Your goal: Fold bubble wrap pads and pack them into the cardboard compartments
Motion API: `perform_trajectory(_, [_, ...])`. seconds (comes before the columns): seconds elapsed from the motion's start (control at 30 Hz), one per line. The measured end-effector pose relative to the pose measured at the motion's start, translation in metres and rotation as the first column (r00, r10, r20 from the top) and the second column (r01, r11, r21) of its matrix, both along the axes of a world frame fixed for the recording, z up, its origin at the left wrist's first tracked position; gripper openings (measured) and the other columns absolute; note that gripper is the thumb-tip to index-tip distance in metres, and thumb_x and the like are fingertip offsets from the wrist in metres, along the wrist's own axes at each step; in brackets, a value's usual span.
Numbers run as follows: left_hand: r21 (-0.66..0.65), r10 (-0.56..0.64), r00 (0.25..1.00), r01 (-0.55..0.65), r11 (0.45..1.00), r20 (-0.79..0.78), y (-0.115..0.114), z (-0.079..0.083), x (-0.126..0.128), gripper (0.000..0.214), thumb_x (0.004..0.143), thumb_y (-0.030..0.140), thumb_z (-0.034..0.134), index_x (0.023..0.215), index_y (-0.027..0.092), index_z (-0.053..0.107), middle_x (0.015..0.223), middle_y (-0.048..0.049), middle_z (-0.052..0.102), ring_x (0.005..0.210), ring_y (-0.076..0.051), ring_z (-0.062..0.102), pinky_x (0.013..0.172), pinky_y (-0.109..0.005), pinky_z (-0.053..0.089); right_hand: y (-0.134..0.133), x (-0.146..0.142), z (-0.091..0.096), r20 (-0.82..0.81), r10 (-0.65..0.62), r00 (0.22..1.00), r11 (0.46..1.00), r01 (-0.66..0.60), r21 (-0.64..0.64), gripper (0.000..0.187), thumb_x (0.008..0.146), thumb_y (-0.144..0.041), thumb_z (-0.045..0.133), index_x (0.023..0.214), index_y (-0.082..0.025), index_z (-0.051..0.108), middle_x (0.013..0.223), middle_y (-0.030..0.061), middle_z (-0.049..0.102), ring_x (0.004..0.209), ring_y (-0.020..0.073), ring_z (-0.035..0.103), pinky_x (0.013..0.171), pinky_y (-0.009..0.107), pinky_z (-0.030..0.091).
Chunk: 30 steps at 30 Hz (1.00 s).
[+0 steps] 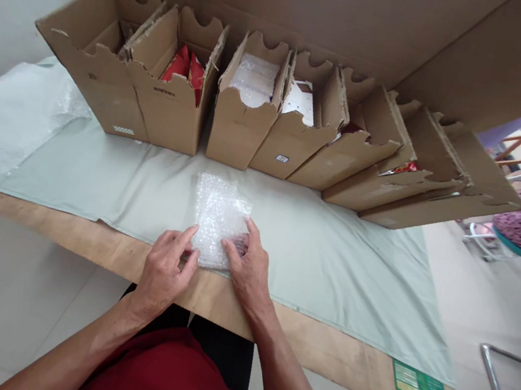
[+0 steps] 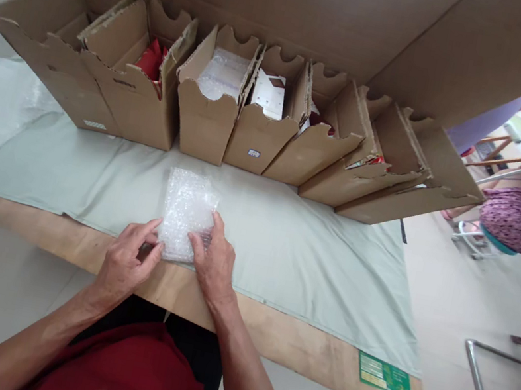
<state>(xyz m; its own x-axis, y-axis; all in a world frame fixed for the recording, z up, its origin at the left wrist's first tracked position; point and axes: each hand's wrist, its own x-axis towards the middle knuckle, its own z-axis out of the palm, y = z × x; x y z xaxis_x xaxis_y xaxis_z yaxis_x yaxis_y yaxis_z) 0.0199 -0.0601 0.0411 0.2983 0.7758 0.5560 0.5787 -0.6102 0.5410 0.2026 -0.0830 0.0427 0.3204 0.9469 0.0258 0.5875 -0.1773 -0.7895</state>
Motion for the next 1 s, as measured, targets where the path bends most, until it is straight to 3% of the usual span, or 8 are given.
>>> perform_trajectory(0.17, [0.06,0.015,0.994,-0.009,0.998,-0.112,-0.004,0.003,-0.001,0.028,0.092,0.011,0.062,0.119,0.017,0.064,0.07,0.0009,0.064,0.073,-0.02,0.058,0.079,-0.038,0.048,0.002,-0.005,-0.004,0.192,-0.021,0.981,0.999,0.015,0.032,0.069,0.094,-0.045,0.057,0.156,-0.019,0.041,0.114,0.0134,0.074,0.096,0.0304,0.073,0.082,0.045,0.058])
perform_trajectory(0.37, [0.128,-0.019,0.99,0.037,0.991,-0.139,-0.008,0.007,-0.001,0.019,0.092,0.009,0.06,0.108,0.016,0.067,0.07,-0.0007,0.065,0.072,-0.02,0.059,0.076,-0.037,0.045,0.005,-0.006,-0.005,0.243,-0.017,0.97,0.999,0.007,0.039,0.065,0.099,-0.039,0.053,0.158,-0.019,0.035,0.117,0.0148,0.072,0.101,0.03,0.072,0.083,0.044,0.058])
perform_trajectory(0.5, [0.078,-0.031,0.984,0.045,0.996,-0.174,-0.008,0.007,-0.001,0.016,0.092,0.008,0.058,0.098,0.018,0.069,0.067,0.0006,0.066,0.07,-0.02,0.059,0.074,-0.036,0.042,0.007,-0.01,0.002,0.384,0.053,0.922,0.998,-0.035,-0.053,0.058,0.1,-0.034,0.052,0.155,-0.017,0.042,0.122,0.0167,0.07,0.098,0.0302,0.072,0.077,0.04,0.058])
perform_trajectory(0.6, [0.014,-0.045,0.975,0.049,0.999,-0.218,-0.007,0.007,-0.001,0.014,0.092,0.009,0.059,0.091,0.02,0.069,0.068,0.0004,0.067,0.071,-0.02,0.059,0.074,-0.037,0.041,-0.003,-0.005,0.016,0.492,0.062,0.868,0.997,-0.071,0.0,0.052,0.1,-0.035,0.054,0.149,-0.017,0.049,0.13,0.0188,0.066,0.097,0.0301,0.07,0.076,0.041,0.057])
perform_trajectory(0.7, [-0.004,-0.053,0.969,0.053,0.999,-0.242,-0.006,0.006,-0.001,0.013,0.092,0.012,0.06,0.086,0.02,0.069,0.068,-0.0005,0.068,0.072,-0.021,0.058,0.074,-0.038,0.04,-0.024,0.008,0.032,0.56,0.123,0.819,0.967,-0.225,0.116,0.048,0.098,-0.035,0.059,0.143,-0.019,0.055,0.144,0.0195,0.058,0.114,0.0319,0.066,0.091,0.046,0.054])
perform_trajectory(0.83, [0.005,-0.044,0.961,0.047,0.999,-0.272,-0.005,0.007,-0.001,0.017,0.093,0.014,0.059,0.082,0.02,0.07,0.065,-0.0012,0.065,0.071,-0.022,0.058,0.073,-0.039,0.042,-0.037,0.021,0.036,0.592,0.454,0.666,0.836,-0.548,-0.025,0.039,0.096,-0.021,0.06,0.135,-0.02,0.062,0.151,0.0166,0.056,0.137,0.0344,0.053,0.1,0.05,0.048])
perform_trajectory(0.9, [0.027,-0.026,0.962,0.034,0.999,-0.272,-0.007,0.011,-0.004,0.014,0.093,0.02,0.062,0.084,0.02,0.072,0.072,-0.0045,0.068,0.075,-0.024,0.06,0.075,-0.04,0.045,-0.034,0.023,0.033,0.58,0.512,0.634,0.804,-0.592,-0.063,0.032,0.098,-0.014,0.055,0.127,-0.02,0.067,0.146,0.0149,0.062,0.138,0.0331,0.054,0.102,0.051,0.047])
perform_trajectory(1.0, [0.059,-0.091,0.961,0.11,0.992,-0.262,-0.011,0.019,-0.012,0.019,0.089,0.033,0.07,0.101,0.02,0.074,0.119,-0.0166,0.071,0.111,-0.034,0.063,0.095,-0.051,0.048,-0.028,0.021,0.036,0.53,0.513,0.675,0.804,-0.595,-0.021,0.028,0.1,-0.011,0.049,0.115,-0.021,0.071,0.129,0.0129,0.073,0.128,0.0302,0.062,0.101,0.049,0.046])
